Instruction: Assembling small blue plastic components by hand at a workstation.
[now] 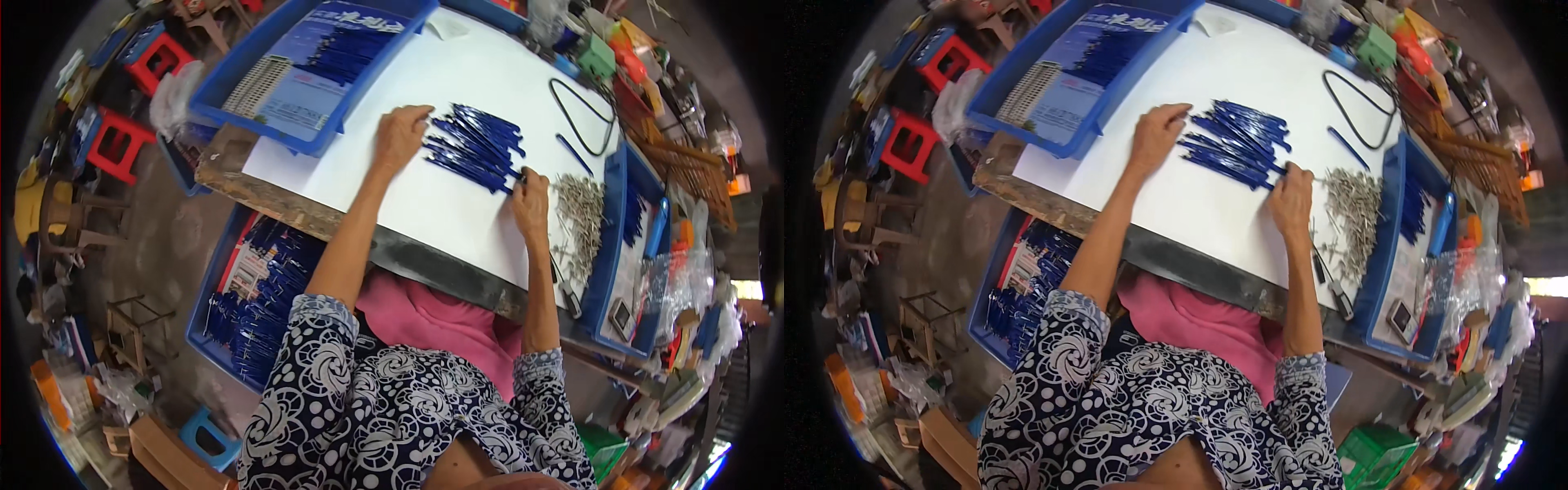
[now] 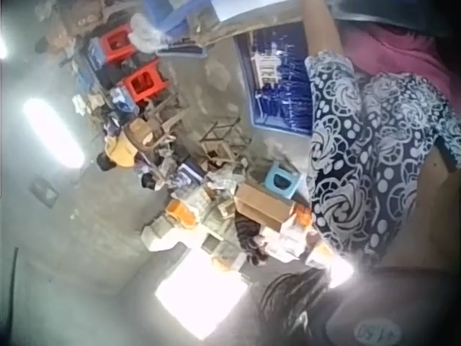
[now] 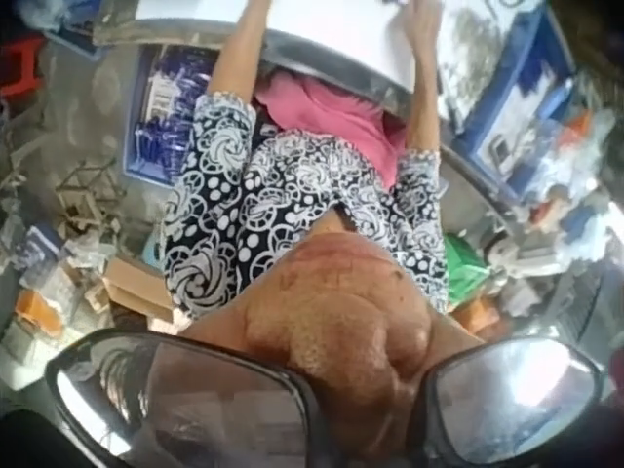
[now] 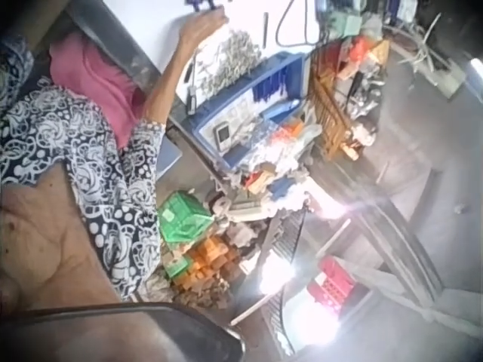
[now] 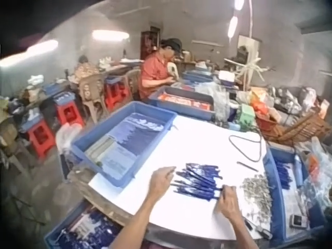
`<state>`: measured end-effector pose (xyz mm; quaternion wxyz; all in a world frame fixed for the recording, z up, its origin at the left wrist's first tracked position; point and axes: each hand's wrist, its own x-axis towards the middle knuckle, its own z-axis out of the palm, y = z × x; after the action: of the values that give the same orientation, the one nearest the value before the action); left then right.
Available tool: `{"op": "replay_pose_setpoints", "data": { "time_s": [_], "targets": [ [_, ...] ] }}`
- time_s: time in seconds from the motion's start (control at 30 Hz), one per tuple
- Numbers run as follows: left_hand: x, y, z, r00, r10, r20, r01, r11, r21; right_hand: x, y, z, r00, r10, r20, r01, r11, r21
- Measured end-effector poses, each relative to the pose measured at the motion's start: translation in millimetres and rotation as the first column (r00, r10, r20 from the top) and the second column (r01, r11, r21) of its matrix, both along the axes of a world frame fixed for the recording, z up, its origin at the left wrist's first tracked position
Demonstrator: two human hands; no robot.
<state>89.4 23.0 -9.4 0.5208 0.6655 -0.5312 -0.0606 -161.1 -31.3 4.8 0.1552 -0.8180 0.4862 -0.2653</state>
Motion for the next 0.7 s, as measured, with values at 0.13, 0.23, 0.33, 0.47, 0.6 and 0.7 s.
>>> {"op": "replay_pose_setpoints", "data": {
  "time_s": [0.13, 0.23, 0.33, 0.47, 0.6, 0.7],
  "targets": [
    [-1.9, 4.8, 3.1, 0.999, -0.026, -0.042, 0.026, 1.000, 0.005, 6.4, -6.2, 8.1, 0.999, -0.028, 0.037, 0.023, 0.989, 0.146],
    [-2.9, 5.1, 5.2, 0.996, -0.025, -0.085, 0.022, 0.999, -0.043, 11.6, -9.2, 4.2, 0.998, -0.002, 0.057, -0.004, 0.995, 0.104],
    [-1.4, 5.4, 8.1, 0.993, -0.060, -0.104, 0.059, 0.998, -0.010, 14.0, -13.0, 3.7, 0.994, 0.004, 0.111, -0.023, 0.986, 0.167],
    [-3.5, 6.1, 12.0, 0.978, -0.113, -0.173, 0.122, 0.991, 0.046, 8.5, -18.4, 0.1, 0.970, 0.035, 0.241, -0.090, 0.971, 0.222],
    [-3.5, 5.4, 12.4, 0.975, -0.116, -0.191, 0.128, 0.991, 0.050, 0.7, -24.5, 3.6, 0.963, 0.067, 0.262, -0.135, 0.959, 0.251],
    [-1.0, 8.1, 11.6, 0.974, -0.130, -0.186, 0.144, 0.987, 0.065, 4.3, -20.1, 14.0, 0.958, 0.095, 0.272, -0.185, 0.927, 0.326]
  ]
}}
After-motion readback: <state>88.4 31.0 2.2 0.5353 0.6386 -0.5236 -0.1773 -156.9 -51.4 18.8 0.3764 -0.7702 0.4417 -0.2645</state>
